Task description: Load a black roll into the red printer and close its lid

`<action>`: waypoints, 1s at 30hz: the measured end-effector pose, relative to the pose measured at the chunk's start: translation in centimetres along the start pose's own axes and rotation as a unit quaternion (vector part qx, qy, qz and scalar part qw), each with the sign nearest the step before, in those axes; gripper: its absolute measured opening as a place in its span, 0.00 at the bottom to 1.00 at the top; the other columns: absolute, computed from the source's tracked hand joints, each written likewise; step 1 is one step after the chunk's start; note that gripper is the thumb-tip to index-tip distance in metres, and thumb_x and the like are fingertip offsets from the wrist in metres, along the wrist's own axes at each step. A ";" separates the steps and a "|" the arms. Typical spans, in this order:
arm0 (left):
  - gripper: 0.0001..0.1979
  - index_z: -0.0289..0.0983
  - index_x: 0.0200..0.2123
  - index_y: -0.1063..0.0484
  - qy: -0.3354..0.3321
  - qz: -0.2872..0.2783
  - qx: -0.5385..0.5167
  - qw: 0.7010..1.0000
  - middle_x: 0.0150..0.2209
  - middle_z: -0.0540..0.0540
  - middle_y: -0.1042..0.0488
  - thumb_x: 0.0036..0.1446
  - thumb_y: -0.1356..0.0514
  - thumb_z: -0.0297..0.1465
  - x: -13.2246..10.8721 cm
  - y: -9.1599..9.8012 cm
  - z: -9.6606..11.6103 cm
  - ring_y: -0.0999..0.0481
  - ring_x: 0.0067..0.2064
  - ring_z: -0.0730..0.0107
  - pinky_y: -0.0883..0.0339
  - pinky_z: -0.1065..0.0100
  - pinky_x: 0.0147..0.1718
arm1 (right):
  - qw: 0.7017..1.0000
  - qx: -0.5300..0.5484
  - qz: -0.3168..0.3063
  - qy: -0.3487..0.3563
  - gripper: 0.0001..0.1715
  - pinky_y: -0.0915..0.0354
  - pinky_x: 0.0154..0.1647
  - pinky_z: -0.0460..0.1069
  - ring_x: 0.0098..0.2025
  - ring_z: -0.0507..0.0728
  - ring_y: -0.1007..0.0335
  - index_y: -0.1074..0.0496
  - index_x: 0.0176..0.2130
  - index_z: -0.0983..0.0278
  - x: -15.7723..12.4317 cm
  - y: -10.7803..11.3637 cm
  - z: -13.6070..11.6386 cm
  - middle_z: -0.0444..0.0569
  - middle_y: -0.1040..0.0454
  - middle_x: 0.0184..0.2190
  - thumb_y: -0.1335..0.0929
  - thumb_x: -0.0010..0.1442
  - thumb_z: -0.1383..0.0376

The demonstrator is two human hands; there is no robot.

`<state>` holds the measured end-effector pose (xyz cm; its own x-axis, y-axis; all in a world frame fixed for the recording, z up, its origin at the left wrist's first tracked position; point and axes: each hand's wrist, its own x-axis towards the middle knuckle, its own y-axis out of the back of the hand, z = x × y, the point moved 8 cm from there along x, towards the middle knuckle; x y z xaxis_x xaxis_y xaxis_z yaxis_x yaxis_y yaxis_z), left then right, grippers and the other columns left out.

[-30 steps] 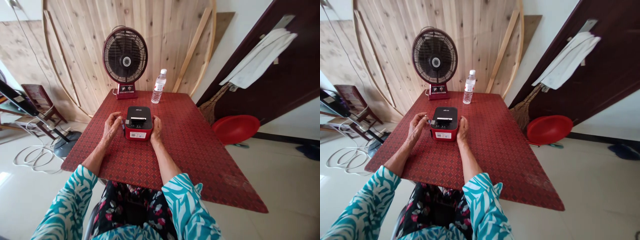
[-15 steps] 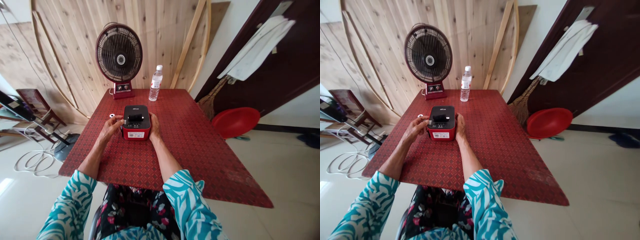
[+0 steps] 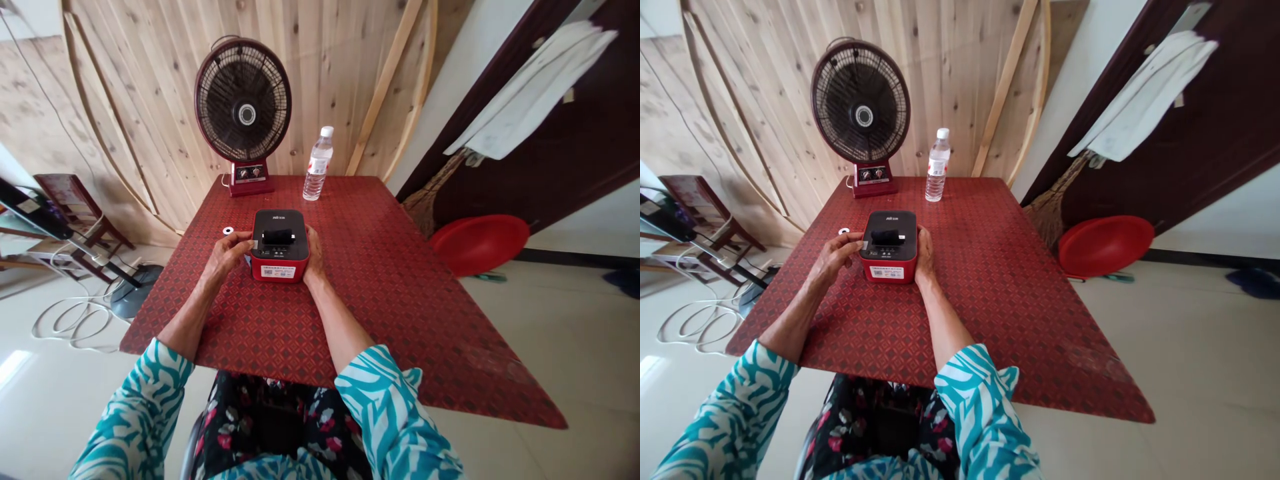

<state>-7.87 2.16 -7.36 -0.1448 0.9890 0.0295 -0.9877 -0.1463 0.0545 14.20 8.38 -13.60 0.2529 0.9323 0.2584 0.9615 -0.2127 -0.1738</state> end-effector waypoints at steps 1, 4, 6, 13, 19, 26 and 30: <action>0.18 0.37 0.36 0.21 -0.001 0.001 -0.001 1.000 0.29 0.47 0.22 0.41 0.33 0.39 0.0 0.0 0.0 0.31 0.26 0.72 0.47 0.72 0.20 | 1.000 0.007 0.006 0.000 0.26 0.35 0.57 0.56 0.52 0.57 0.30 0.25 0.45 0.59 0.0 0.0 0.0 0.48 0.23 0.48 0.42 0.63 0.48; 0.20 0.37 0.38 0.21 0.003 0.000 -0.006 1.000 0.31 0.47 0.22 0.41 0.33 0.41 0.0 0.0 0.0 0.30 0.28 0.71 0.45 0.72 0.22 | 1.000 0.016 0.016 0.001 0.26 0.36 0.58 0.56 0.53 0.57 0.30 0.26 0.46 0.60 -0.2 0.2 0.0 0.49 0.23 0.49 0.42 0.63 0.48; 0.21 0.36 0.38 0.21 0.011 -0.003 -0.009 1.000 0.31 0.46 0.22 0.41 0.32 0.41 0.0 0.0 -0.2 0.29 0.28 0.71 0.44 0.72 0.22 | 1.000 0.003 0.014 0.006 0.26 0.36 0.57 0.56 0.53 0.58 0.30 0.26 0.48 0.61 -0.3 0.2 -0.3 0.51 0.23 0.50 0.41 0.63 0.49; 0.18 0.37 0.36 0.23 0.030 0.000 -0.031 0.999 0.28 0.48 0.24 0.39 0.33 0.38 0.4 -0.1 -0.7 0.31 0.26 0.73 0.43 0.72 0.22 | 1.000 -0.014 0.011 0.005 0.26 0.36 0.57 0.56 0.53 0.58 0.31 0.26 0.48 0.62 -0.4 0.3 -0.8 0.51 0.23 0.49 0.42 0.64 0.51; 0.18 0.38 0.36 0.25 0.057 -0.004 -0.064 0.996 0.28 0.49 0.24 0.38 0.33 0.36 0.6 -0.4 -1.4 0.28 0.28 0.71 0.41 0.71 0.24 | 1.000 -0.004 0.011 0.006 0.26 0.35 0.56 0.56 0.52 0.58 0.30 0.26 0.47 0.61 -0.4 0.2 -0.8 0.51 0.23 0.49 0.42 0.63 0.49; 0.16 0.37 0.34 0.26 0.042 -0.002 -0.091 0.995 0.28 0.51 0.25 0.38 0.34 0.34 1.0 -0.6 -1.9 0.27 0.29 0.71 0.34 0.69 0.31 | 1.000 -0.010 0.022 0.003 0.27 0.35 0.58 0.57 0.52 0.58 0.30 0.25 0.47 0.60 -0.5 0.2 -0.8 0.50 0.22 0.48 0.43 0.64 0.49; 0.15 0.37 0.33 0.27 0.033 -0.001 -0.098 0.995 0.26 0.51 0.26 0.38 0.35 0.34 0.8 -1.0 -1.6 0.28 0.28 0.73 0.36 0.69 0.31 | 0.999 -0.033 0.007 0.008 0.28 0.35 0.57 0.57 0.54 0.58 0.30 0.26 0.49 0.61 -0.4 0.2 -0.6 0.53 0.23 0.50 0.43 0.65 0.50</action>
<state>-7.06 3.11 -9.00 -0.1406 0.9894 -0.0370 -0.9793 -0.1444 -0.1415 14.41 7.79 -13.13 0.2669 0.9244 0.2724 0.9630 -0.2446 -0.1136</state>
